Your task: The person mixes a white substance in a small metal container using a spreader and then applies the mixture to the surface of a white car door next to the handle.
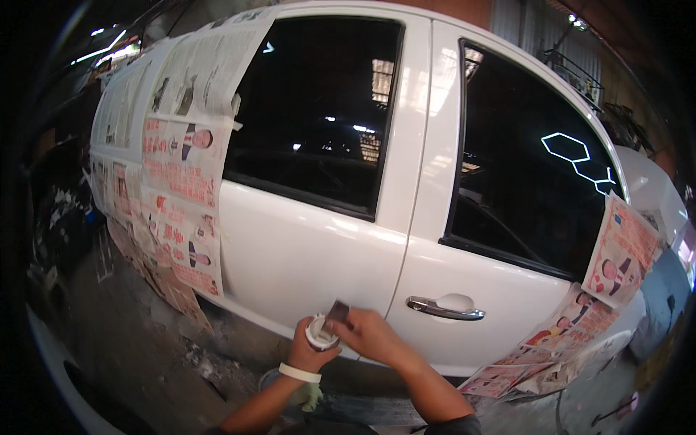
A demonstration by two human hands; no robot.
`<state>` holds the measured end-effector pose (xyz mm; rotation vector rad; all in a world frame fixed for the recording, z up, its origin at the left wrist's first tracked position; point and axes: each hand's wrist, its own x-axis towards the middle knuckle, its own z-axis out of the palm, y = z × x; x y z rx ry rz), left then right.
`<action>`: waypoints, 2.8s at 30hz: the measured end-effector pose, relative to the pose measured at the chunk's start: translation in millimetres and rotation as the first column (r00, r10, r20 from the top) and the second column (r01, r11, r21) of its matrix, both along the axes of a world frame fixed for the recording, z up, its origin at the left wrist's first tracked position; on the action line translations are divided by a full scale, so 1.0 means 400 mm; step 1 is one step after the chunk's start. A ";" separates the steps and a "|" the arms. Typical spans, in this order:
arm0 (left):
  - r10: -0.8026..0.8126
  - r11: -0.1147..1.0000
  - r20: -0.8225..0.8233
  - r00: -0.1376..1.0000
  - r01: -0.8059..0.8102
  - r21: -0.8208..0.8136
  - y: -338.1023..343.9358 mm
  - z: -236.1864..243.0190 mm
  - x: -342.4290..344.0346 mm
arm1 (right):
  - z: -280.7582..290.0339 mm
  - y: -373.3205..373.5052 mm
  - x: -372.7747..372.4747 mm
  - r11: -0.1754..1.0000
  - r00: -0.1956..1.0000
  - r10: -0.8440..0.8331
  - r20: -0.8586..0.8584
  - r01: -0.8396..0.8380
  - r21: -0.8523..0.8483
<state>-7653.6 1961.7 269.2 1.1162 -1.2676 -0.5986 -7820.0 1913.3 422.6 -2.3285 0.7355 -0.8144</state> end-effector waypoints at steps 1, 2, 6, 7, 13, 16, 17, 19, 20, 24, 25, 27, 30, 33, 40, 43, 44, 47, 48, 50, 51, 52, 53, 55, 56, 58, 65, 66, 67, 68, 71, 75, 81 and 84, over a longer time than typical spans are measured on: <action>0.011 0.998 0.046 0.999 -0.014 0.059 0.024 -0.015 -0.025 | -0.002 0.013 -0.038 0.999 0.993 0.037 -0.109 -0.039 -0.015; 0.017 0.999 0.062 0.998 -0.020 0.050 0.044 -0.034 -0.044 | -0.004 0.023 -0.058 0.997 0.988 0.030 -0.154 -0.040 -0.062; 0.025 0.996 0.043 0.999 -0.028 0.079 0.108 -0.124 -0.133 | -0.076 0.032 -0.114 0.990 0.986 0.090 -0.144 -0.104 -0.092; 0.018 0.996 0.007 1.000 -0.019 0.084 0.105 -0.145 -0.160 | -0.096 0.027 -0.128 0.990 0.989 0.110 -0.097 -0.117 -0.076; 0.101 0.988 -0.034 0.994 -0.096 0.123 0.130 -0.195 -0.267 | -0.167 0.013 -0.235 0.960 0.954 0.275 -0.124 -0.280 -0.029; 0.128 0.988 0.015 0.992 -0.129 0.085 0.114 -0.172 -0.310 | -0.162 -0.012 -0.253 0.970 0.969 0.227 -0.097 -0.234 -0.067; 0.123 0.987 -0.009 0.992 -0.122 0.109 0.112 -0.176 -0.324 | -0.161 -0.016 -0.256 0.977 0.978 0.200 -0.067 -0.204 -0.066; 0.113 0.982 -0.057 0.992 -0.103 0.157 0.109 -0.180 -0.344 | -0.169 -0.022 -0.284 0.949 0.945 0.312 -0.097 -0.315 -0.022; 0.124 0.981 -0.013 0.992 -0.120 0.155 0.108 -0.176 -0.352 | -0.172 -0.026 -0.296 0.930 0.924 0.365 -0.110 -0.367 0.002; 0.176 0.974 0.020 0.984 -0.177 0.144 0.105 -0.154 -0.372 | -0.173 -0.055 -0.309 0.957 0.953 0.280 -0.119 -0.286 -0.041; 0.188 0.974 -0.007 0.982 -0.185 0.134 0.101 -0.151 -0.375 | -0.173 -0.048 -0.301 0.945 0.943 0.321 -0.087 -0.325 -0.035; 0.194 0.974 -0.005 0.981 -0.192 0.121 0.097 -0.163 -0.374 | -0.164 -0.050 -0.306 0.932 0.929 0.355 -0.106 -0.360 -0.034; 0.201 0.972 0.050 0.978 -0.206 0.113 0.106 -0.160 -0.366 | -0.157 -0.069 -0.310 0.941 0.932 0.326 -0.157 -0.337 -0.045; 0.211 0.972 0.019 0.977 -0.212 0.103 0.101 -0.171 -0.379 | -0.157 -0.058 -0.303 0.948 0.944 0.312 -0.103 -0.317 -0.032; 0.228 0.971 -0.039 0.973 -0.224 0.088 0.061 -0.134 -0.390 | -0.130 -0.069 -0.321 0.944 0.943 0.318 -0.094 -0.324 -0.064; 0.204 0.975 0.018 0.979 -0.205 0.089 0.030 -0.057 -0.377 | -0.085 -0.103 -0.339 0.953 0.946 0.289 -0.147 -0.299 -0.048; 0.195 0.976 0.046 0.980 -0.199 0.088 0.016 -0.021 -0.370 | -0.053 -0.116 -0.336 0.963 0.951 0.256 -0.174 -0.266 -0.040; 0.144 0.990 -0.032 0.989 -0.143 0.009 -0.064 0.106 -0.367 | 0.072 -0.157 -0.344 0.994 0.994 0.100 0.045 -0.098 -0.045; 0.122 0.992 -0.047 0.991 -0.123 -0.020 -0.091 0.153 -0.367 | 0.104 -0.174 -0.343 0.998 0.991 0.059 0.116 -0.060 0.000; 0.086 0.996 -0.107 0.991 -0.087 -0.007 -0.120 0.208 -0.348 | 0.153 -0.208 -0.298 0.990 0.965 0.069 0.254 -0.099 0.105; 0.105 0.994 -0.069 0.992 -0.106 -0.010 -0.138 0.221 -0.336 | 0.182 -0.223 -0.280 0.982 0.947 0.063 0.316 -0.116 0.152; 0.109 0.994 -0.039 0.993 -0.110 -0.016 -0.161 0.232 -0.333 | 0.191 -0.257 -0.271 0.984 0.937 0.064 0.343 -0.116 0.132; 0.105 0.993 -0.032 0.994 -0.103 0.053 -0.165 0.258 -0.337 | 0.205 -0.279 -0.266 0.984 0.937 0.046 0.345 -0.101 0.144; 0.103 0.993 -0.067 0.992 -0.100 0.057 -0.171 0.265 -0.340 | 0.223 -0.308 -0.257 0.983 0.935 0.026 0.353 -0.088 0.162; 0.105 0.993 -0.084 0.991 -0.100 0.062 -0.172 0.266 -0.339 | 0.227 -0.316 -0.250 0.982 0.934 0.022 0.357 -0.088 0.168; 0.100 0.990 -0.085 0.991 -0.091 0.109 -0.171 0.270 -0.338 | 0.236 -0.328 -0.242 0.980 0.934 0.019 0.357 -0.088 0.178; 0.128 0.990 -0.097 0.987 -0.121 0.073 -0.171 0.262 -0.351 | 0.225 -0.364 -0.225 0.975 0.930 0.041 0.365 -0.117 0.188; 0.136 0.988 -0.082 0.987 -0.129 0.086 -0.169 0.267 -0.352 | 0.226 -0.366 -0.226 0.976 0.932 0.041 0.361 -0.115 0.187; 0.147 0.985 -0.071 0.987 -0.139 0.100 -0.165 0.272 -0.353 | 0.228 -0.364 -0.227 0.977 0.933 0.043 0.357 -0.114 0.181; 0.156 0.983 -0.059 0.986 -0.149 0.112 -0.163 0.275 -0.355 | 0.230 -0.363 -0.229 0.978 0.935 0.043 0.353 -0.111 0.175; 0.120 0.989 -0.135 0.984 -0.107 0.101 -0.159 0.283 -0.357 | 0.231 -0.364 -0.228 0.979 0.933 0.045 0.356 -0.113 0.172; 0.095 0.993 -0.135 0.986 -0.084 0.086 -0.178 0.281 -0.340 | 0.253 -0.351 -0.243 0.965 0.907 0.031 0.419 -0.137 0.224; 0.017 0.995 -0.091 0.996 -0.026 -0.095 -0.226 0.389 -0.352 | 0.365 -0.404 -0.292 0.955 0.831 0.201 0.519 -0.284 0.084; -0.046 0.998 -0.119 0.992 0.041 -0.046 -0.235 0.467 -0.377 | 0.432 -0.414 -0.315 0.961 0.849 0.221 0.480 -0.274 0.042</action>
